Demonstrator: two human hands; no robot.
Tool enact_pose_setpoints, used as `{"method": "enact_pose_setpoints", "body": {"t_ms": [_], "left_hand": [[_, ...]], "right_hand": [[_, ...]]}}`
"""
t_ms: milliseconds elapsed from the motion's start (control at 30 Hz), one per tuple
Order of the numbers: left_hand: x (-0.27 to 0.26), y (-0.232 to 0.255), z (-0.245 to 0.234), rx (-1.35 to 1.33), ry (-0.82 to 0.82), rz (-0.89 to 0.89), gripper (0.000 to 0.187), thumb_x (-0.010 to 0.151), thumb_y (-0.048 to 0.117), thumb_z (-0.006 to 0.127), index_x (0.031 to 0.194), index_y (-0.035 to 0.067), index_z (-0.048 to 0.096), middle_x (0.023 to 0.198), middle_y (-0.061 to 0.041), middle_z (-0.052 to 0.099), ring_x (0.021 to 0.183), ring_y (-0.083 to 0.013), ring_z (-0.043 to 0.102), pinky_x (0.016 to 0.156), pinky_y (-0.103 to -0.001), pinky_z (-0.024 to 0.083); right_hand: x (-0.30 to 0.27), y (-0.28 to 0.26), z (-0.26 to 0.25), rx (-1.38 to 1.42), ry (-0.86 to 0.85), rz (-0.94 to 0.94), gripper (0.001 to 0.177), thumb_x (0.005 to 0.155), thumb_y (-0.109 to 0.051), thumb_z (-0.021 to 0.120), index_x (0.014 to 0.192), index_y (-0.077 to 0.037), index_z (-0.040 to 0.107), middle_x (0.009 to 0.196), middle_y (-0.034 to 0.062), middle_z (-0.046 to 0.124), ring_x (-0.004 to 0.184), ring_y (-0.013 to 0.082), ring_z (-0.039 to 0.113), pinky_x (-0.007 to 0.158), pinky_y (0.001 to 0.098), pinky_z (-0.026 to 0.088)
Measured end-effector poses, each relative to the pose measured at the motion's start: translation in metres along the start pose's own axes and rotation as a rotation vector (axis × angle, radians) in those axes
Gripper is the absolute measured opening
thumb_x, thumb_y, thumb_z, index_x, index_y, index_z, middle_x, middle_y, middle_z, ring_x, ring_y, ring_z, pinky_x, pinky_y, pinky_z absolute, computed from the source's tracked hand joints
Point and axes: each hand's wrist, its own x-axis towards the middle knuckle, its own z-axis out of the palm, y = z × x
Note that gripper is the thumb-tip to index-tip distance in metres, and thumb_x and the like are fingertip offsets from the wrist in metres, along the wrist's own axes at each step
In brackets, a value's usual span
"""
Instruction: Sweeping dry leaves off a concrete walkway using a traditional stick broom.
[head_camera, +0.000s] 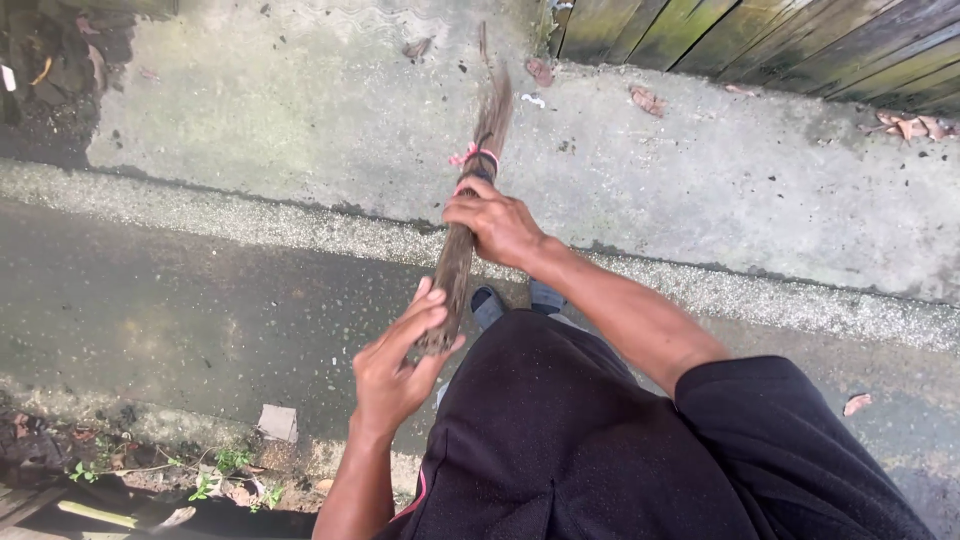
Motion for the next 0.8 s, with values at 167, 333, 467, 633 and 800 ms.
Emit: {"method": "enact_pose_setpoints", "body": {"t_ms": [167,333,467,633,800], "left_hand": [[0.017,0.031,0.020,-0.069,-0.065,0.034,0.041,0.078,0.000,0.088,0.114,-0.002,0.070,0.123,-0.023,0.071,0.125,-0.0412,0.065,0.107,-0.048,0.058],[0.032,-0.004,0.107,-0.315,-0.084,-0.110,0.040,0.075,0.000,0.089,0.111,-0.001,0.074,0.117,-0.023,0.076,0.120,-0.0435,0.065,0.097,-0.056,0.059],[0.045,-0.033,0.168,-0.335,-0.155,-0.159,0.040,0.083,0.003,0.086,0.121,0.002,0.072,0.126,-0.019,0.072,0.126,-0.0415,0.061,0.102,-0.054,0.054],[0.052,-0.022,0.163,-0.256,-0.176,-0.070,0.043,0.079,0.002,0.088,0.119,0.000,0.073,0.121,-0.022,0.074,0.120,-0.0426,0.065,0.101,-0.057,0.055],[0.051,0.028,0.077,-0.145,-0.140,-0.112,0.046,0.069,0.000,0.091,0.112,0.000,0.075,0.118,-0.022,0.074,0.121,-0.0434,0.065,0.103,-0.060,0.055]], "right_hand": [[-0.049,0.005,-0.061,-0.165,0.003,0.003,0.049,0.071,0.000,0.075,0.112,-0.026,0.068,0.118,-0.0092,0.070,0.123,0.0176,0.054,0.081,0.0327,0.063],[-0.114,0.093,-0.069,-0.378,0.074,0.244,0.038,0.075,-0.007,0.069,0.101,-0.035,0.068,0.105,-0.0214,0.071,0.124,0.0065,0.055,0.090,0.0220,0.056],[-0.140,0.175,-0.054,-0.325,0.080,0.333,0.036,0.075,-0.006,0.075,0.100,-0.031,0.069,0.103,-0.0133,0.072,0.125,0.0129,0.056,0.100,0.0286,0.054],[-0.108,0.164,-0.054,-0.139,0.065,0.165,0.046,0.066,0.004,0.074,0.100,-0.026,0.068,0.103,-0.0096,0.073,0.124,0.0172,0.059,0.107,0.0306,0.051],[-0.064,0.072,-0.073,-0.076,0.134,0.091,0.037,0.074,-0.003,0.071,0.101,-0.028,0.069,0.107,-0.0146,0.072,0.124,0.0123,0.055,0.098,0.0275,0.054]]}}
